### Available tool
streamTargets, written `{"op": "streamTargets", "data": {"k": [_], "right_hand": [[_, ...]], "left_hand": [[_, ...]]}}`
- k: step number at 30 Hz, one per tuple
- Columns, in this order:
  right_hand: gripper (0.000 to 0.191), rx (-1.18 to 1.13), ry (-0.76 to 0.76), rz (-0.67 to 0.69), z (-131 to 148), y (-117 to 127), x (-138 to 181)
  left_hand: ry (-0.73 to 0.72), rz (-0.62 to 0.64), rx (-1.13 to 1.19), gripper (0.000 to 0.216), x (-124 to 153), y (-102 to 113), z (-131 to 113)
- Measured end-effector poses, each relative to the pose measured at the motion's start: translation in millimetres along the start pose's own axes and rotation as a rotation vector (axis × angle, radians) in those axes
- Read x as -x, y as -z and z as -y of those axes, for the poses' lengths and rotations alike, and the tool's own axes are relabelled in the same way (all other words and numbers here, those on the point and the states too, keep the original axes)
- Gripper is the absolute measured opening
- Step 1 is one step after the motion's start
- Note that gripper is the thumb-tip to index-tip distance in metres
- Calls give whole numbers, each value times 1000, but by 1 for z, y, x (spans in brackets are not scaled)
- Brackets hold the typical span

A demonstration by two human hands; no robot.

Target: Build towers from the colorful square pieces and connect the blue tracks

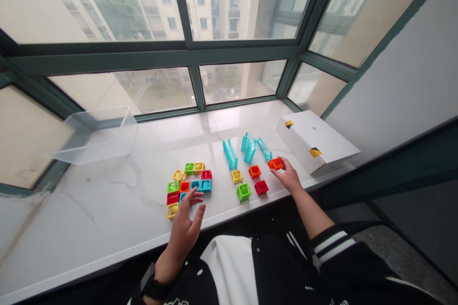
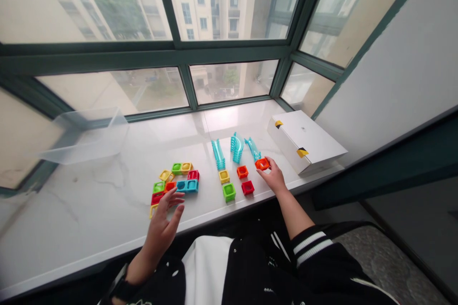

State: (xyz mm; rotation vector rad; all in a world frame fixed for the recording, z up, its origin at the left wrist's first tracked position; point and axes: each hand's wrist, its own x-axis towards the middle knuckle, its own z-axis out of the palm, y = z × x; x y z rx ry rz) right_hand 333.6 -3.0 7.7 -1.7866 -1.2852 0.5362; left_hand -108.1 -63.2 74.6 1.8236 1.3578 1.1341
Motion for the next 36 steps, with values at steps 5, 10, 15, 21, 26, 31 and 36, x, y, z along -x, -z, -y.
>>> {"op": "streamTargets", "data": {"k": [5, 10, 15, 21, 26, 31, 36], "right_hand": [[66, 63, -20, 52, -28, -16, -6], [64, 178, 9, 82, -38, -23, -9], [69, 215, 47, 99, -41, -24, -10], [62, 123, -70, 94, -26, -15, -25], [59, 169, -180, 165, -14, -9, -47], [66, 185, -233, 233, -13, -14, -60], [67, 187, -232, 265, -12, -19, -65]], "left_hand": [[21, 7, 14, 50, 2, 1, 2], [39, 2, 19, 49, 4, 1, 3], [50, 9, 31, 48, 3, 0, 3], [57, 20, 44, 48, 3, -2, 6], [60, 16, 57, 48, 4, -2, 8], [64, -3, 55, 47, 6, 0, 11], [79, -3, 60, 47, 6, -1, 13]]}}
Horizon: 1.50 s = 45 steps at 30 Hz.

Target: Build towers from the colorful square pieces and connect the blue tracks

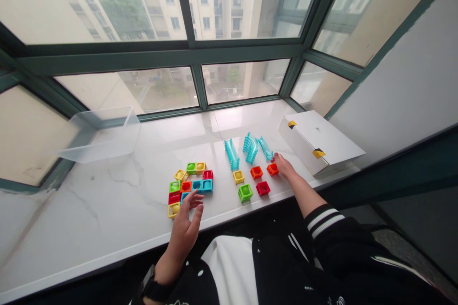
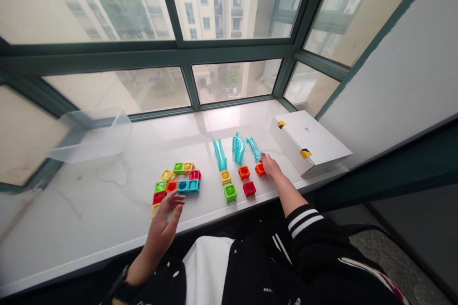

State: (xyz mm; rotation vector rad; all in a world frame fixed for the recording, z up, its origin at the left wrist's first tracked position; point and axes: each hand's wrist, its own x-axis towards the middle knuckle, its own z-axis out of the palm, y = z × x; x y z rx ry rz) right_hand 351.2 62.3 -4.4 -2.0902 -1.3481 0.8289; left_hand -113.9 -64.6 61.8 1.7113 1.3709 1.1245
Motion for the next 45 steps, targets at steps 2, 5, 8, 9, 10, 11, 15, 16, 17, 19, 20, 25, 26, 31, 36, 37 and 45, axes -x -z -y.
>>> {"op": "streamTargets", "data": {"k": [2, 5, 8, 9, 10, 11, 15, 16, 17, 19, 20, 25, 26, 31, 36, 37, 45], "right_hand": [[66, 4, 4, 6, 3, 0, -1], [61, 9, 12, 14, 6, 3, 2], [50, 10, 33, 26, 4, 5, 12], [48, 2, 52, 27, 1, 6, 16], [48, -13, 76, 25, -2, 6, 21], [50, -29, 104, 18, -7, 5, 26], [64, -43, 202, -41, -23, 0, 39], [65, -32, 219, -55, -25, -2, 40], [64, -23, 232, -66, -25, -3, 41], [61, -13, 239, -76, -24, -4, 41], [59, -11, 236, -79, -22, -4, 41], [56, -38, 277, -156, -1, -3, 49], [57, -54, 301, -177, 5, -4, 51], [58, -137, 419, -159, 32, -17, 64], [53, -95, 442, -84, 44, -32, 68], [52, -79, 445, -78, 45, -35, 68], [53, 15, 446, -82, 41, -48, 68]], "left_hand": [[6, 5, 3, 47, 0, -1, 0], [8, 11, 8, 47, 0, -1, 0], [12, 12, 12, 48, 1, 0, 0], [16, 11, 16, 47, 1, 0, 1], [19, 11, 24, 47, 1, 1, 1], [23, 9, 39, 47, 1, 1, 1], [37, -1, 116, 47, 1, 0, 1], [37, -4, 129, 48, 1, -1, 1], [37, -5, 137, 49, 1, -1, 0], [35, -5, 145, 50, 1, -1, -1], [34, -4, 147, 51, 1, -1, -1], [53, -13, 175, 48, 2, -1, 0], [59, -15, 181, 48, 2, -1, 1], [57, -3, 185, 45, 1, -4, -1], [63, 4, 167, 44, 1, -2, -5], [65, 0, 165, 44, 1, -1, -6], [86, -24, 170, 47, 1, -2, -5]]}}
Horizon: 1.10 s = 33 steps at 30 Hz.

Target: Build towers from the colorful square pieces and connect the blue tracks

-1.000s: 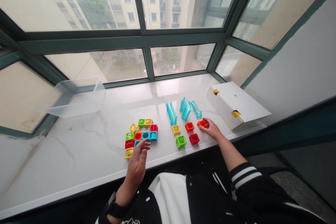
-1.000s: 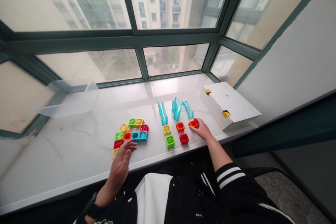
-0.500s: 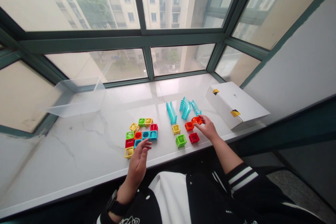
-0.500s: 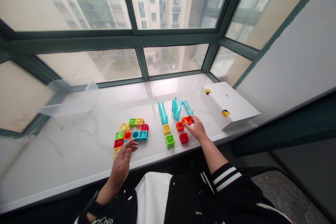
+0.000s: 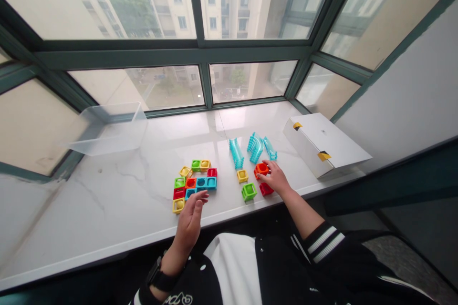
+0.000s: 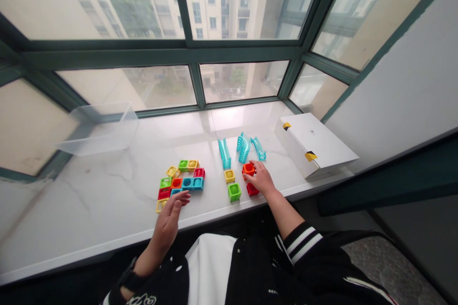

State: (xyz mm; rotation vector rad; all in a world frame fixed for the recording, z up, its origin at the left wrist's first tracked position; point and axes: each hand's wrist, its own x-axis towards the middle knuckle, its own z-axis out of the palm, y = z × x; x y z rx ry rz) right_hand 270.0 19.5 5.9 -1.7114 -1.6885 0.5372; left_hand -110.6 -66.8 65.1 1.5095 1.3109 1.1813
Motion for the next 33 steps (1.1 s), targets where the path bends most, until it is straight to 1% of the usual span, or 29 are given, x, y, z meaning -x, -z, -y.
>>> {"op": "streamTargets", "data": {"k": [8, 16, 20, 23, 27, 30, 33], "right_hand": [[68, 129, -90, 46, 5, -8, 2], [66, 139, -110, 17, 6, -13, 2], [66, 133, -106, 13, 4, -14, 3], [66, 128, -104, 26, 3, -13, 2], [70, 139, -120, 38, 2, -10, 0], [73, 150, -129, 47, 2, -9, 0], [75, 164, -122, 60, 2, -8, 0]], "left_hand": [[29, 23, 15, 47, 0, -3, 6], [45, 14, 25, 49, 2, -3, 15], [24, 13, -21, 48, -1, 1, 14], [-27, -16, -129, 43, -9, 15, 10], [-66, -111, -245, 36, -18, 45, 11], [-50, -176, -288, 37, -20, 67, 16], [-53, -190, -371, 39, -19, 83, 25]]}}
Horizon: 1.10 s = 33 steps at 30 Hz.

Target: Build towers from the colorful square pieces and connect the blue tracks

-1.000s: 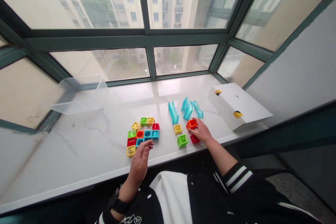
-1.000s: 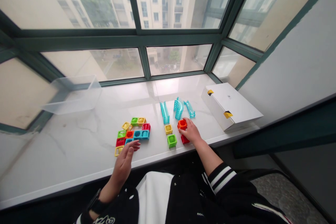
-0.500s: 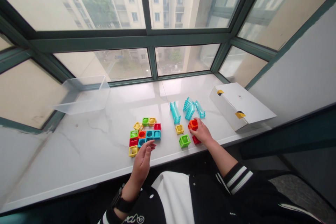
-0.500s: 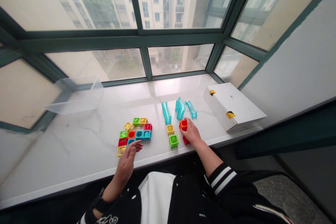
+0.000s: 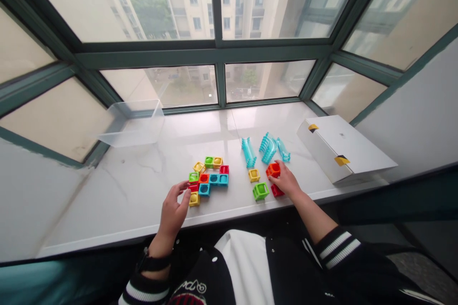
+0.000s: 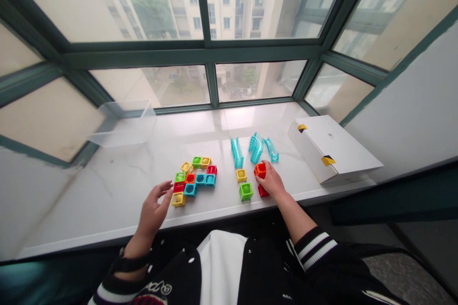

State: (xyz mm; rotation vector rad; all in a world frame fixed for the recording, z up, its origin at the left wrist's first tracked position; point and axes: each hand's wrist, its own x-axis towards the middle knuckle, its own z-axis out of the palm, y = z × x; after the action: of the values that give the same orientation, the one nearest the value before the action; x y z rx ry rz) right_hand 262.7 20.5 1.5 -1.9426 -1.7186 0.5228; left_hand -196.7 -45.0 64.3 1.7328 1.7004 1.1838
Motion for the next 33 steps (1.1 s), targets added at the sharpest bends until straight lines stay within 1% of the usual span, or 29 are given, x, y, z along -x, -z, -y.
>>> {"op": "streamTargets", "data": {"k": [4, 8, 10, 12, 15, 18, 20, 24, 27, 30, 33], "right_hand": [[79, 9, 26, 3, 1, 2, 0], [86, 17, 53, -1, 2, 11, 5], [86, 19, 62, -29, 4, 19, 9], [83, 13, 102, -94, 9, 29, 13], [72, -8, 206, -223, 22, 43, 20], [62, -37, 313, -316, 44, 52, 27], [55, -61, 394, -344, 62, 56, 31], [45, -127, 549, -333, 95, 54, 40], [44, -176, 628, -268, 115, 46, 47], [44, -202, 669, -186, 127, 37, 52], [42, -218, 666, -150, 133, 30, 56]], "left_hand": [[-56, 47, -134, 40, 1, 3, 15], [-71, 124, -232, 40, 6, -3, 25], [-68, 162, -275, 40, 8, -8, 29], [-84, 187, -316, 40, 9, -13, 32], [-158, 214, -393, 39, 8, -21, 29], [-230, 250, -517, 34, 5, -31, 20], [-245, 275, -608, 29, 4, -38, 13], [-248, 308, -704, 21, 3, -47, 4], [-269, 331, -712, 18, 2, -48, 3], [-307, 349, -672, 21, 4, -47, 4], [-311, 320, -587, 22, 8, -45, 5]]}}
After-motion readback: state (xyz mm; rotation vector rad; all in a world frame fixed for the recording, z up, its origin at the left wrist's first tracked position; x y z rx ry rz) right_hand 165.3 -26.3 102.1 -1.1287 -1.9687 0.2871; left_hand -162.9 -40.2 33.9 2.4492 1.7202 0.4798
